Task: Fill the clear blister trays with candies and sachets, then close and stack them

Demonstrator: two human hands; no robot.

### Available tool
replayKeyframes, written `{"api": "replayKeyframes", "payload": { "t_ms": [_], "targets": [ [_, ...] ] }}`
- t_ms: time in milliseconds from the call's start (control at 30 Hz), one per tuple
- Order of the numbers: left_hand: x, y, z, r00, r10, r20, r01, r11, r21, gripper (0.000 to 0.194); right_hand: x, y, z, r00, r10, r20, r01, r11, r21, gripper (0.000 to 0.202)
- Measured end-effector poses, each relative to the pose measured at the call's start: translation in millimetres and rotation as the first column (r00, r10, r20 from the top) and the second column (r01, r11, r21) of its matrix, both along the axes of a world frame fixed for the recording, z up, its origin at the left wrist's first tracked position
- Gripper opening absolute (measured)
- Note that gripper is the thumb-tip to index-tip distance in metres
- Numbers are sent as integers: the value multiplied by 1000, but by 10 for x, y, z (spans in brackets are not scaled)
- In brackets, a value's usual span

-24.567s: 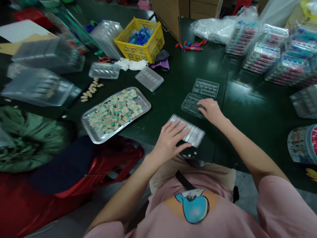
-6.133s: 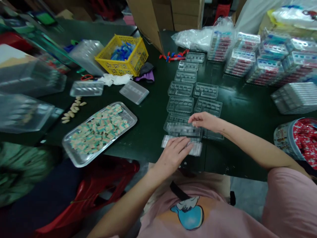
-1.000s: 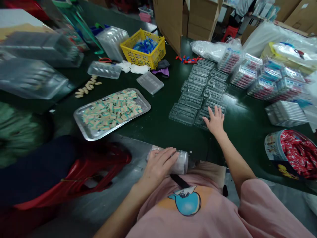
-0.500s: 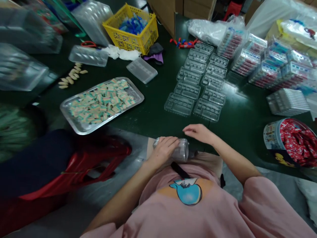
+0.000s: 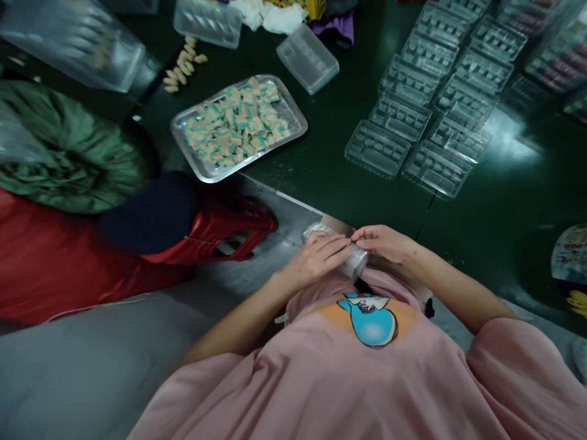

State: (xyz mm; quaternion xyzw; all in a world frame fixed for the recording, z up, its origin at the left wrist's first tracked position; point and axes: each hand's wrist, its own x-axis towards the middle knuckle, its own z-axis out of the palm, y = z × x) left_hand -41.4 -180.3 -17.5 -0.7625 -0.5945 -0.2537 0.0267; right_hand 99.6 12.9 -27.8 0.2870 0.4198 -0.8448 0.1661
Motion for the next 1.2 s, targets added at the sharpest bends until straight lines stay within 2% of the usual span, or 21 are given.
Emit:
{"api": "replayKeyframes", "payload": {
  "t_ms": [100, 233, 333, 467, 533, 600, 667, 700, 733, 767, 833, 867, 900, 967, 1033, 1100, 1200],
  "targets": [
    [29, -31, 71, 1000, -15, -11, 14, 1000, -3, 28, 33, -84, 53, 1000, 1, -2, -1, 1000, -19, 31],
    [82, -4, 164, 1000, -12, 12, 12, 999, -50, 27, 35, -68, 84, 1000, -20, -11, 20, 998, 51, 29],
    [105, 5, 227, 1000, -7, 19, 9, 997, -73, 28, 10, 163, 67, 996, -84, -8, 84, 992, 92, 32],
    [106, -24, 278, 1000, -7, -13, 6, 995, -95, 26, -47, 657, 0, 968, -250, -22, 251, 960, 127, 41],
    [103, -37, 285, 1000, -2, -19, 0, 994, -111, 27, -82, 839, -58, 942, -332, -47, 335, 923, 189, 41],
    [103, -38, 285, 1000, -2, -18, 0, 992, -125, 27, -113, 921, -124, 914, -398, -82, 403, 861, 310, 37],
    [106, -30, 285, 1000, -8, -13, 6, 991, -131, 27, -131, 908, -178, 899, -412, -151, 427, 744, 514, 28],
    [108, -24, 286, 1000, -11, -9, 10, 991, -136, 27, -135, 875, -195, 901, -384, -202, 418, 643, 642, 25],
    [111, -18, 288, 1000, -13, -5, 12, 990, -142, 27, -136, 827, -203, 910, -331, -251, 396, 508, 765, 26],
    [114, -12, 290, 1000, -14, -1, 13, 989, -150, 27, -135, 770, -204, 924, -253, -285, 363, 350, 864, 29],
    [122, 0, 294, 1000, -9, 4, 10, 987, -160, 27, -135, 632, -189, 962, -69, -266, 269, 52, 962, 41],
    [127, 6, 295, 1000, -6, 2, 6, 987, -159, 27, -137, 557, -179, 976, 22, -216, 217, -55, 975, 48],
    [131, 12, 295, 1000, -5, -2, 4, 989, -151, 27, -139, 481, -172, 982, 107, -153, 167, -130, 977, 55],
    [140, 23, 289, 1000, -5, -15, 3, 992, -124, 26, -141, 338, -173, 967, 252, -36, 94, -222, 970, 60],
    [146, 32, 280, 1000, -12, -25, 9, 995, -95, 25, -136, 232, -196, 938, 345, 30, 70, -274, 959, 49],
    [145, 41, 273, 999, -13, -30, 11, 997, -77, 25, -131, 185, -230, 914, 403, 51, 81, -305, 949, 37],
    [128, 65, 286, 1000, -16, -25, 14, 997, -78, 26, -160, 247, -257, 887, 459, 53, 113, -327, 938, 34]
  ]
}}
